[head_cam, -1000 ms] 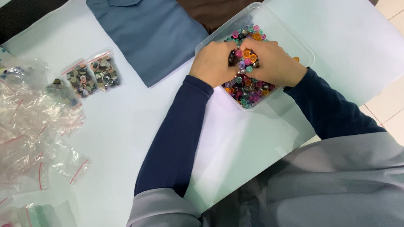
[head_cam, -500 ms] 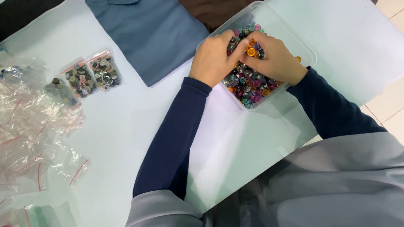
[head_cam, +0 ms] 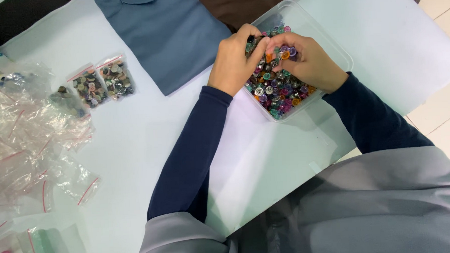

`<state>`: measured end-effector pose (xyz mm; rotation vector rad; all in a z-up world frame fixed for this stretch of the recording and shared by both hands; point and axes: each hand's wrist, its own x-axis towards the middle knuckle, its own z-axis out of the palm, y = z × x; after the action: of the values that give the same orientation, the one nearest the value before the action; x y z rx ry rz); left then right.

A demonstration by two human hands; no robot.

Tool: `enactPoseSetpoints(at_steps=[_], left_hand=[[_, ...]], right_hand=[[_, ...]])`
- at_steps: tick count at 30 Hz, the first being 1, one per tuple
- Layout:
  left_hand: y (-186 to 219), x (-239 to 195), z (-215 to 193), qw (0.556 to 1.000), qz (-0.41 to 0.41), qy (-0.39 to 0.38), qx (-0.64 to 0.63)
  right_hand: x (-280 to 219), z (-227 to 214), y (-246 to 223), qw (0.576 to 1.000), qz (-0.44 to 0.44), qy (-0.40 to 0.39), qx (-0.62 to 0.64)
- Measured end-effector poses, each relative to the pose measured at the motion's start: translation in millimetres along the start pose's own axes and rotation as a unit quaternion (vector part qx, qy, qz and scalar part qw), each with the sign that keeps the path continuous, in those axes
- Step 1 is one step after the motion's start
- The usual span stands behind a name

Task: Sort small colored buttons from a container and place them into plastic bags

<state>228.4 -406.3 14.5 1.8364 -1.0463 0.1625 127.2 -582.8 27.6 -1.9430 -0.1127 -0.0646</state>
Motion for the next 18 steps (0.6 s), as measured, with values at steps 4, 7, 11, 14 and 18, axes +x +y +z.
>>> enactPoseSetpoints(at_steps=[4, 7, 11, 14, 18], left_hand=[[-2, 0, 1, 1.000, 0.025, 0.005, 0.008], [4, 0, -3, 0.999, 0.035, 0.014, -0.009], [10, 2, -10, 0.999, -0.013, 0.006, -0.045], [11, 3, -13, 0.996, -0.047, -0.020, -0.076], [12, 3, -12, 0.995, -0.039, -0.037, -0.081]], right_hand=[[-3, -3, 5, 0.996, -0.014, 0.037, -0.080], [-4, 0, 5, 0.977, -0.094, 0.069, -0.177], [-3, 4, 13, 0.960, -0.091, 0.007, -0.265], [-2, 4, 19, 0.947, -0.090, -0.027, -0.307], [-1, 3, 15, 0.965, -0.075, -0.030, -0.248]])
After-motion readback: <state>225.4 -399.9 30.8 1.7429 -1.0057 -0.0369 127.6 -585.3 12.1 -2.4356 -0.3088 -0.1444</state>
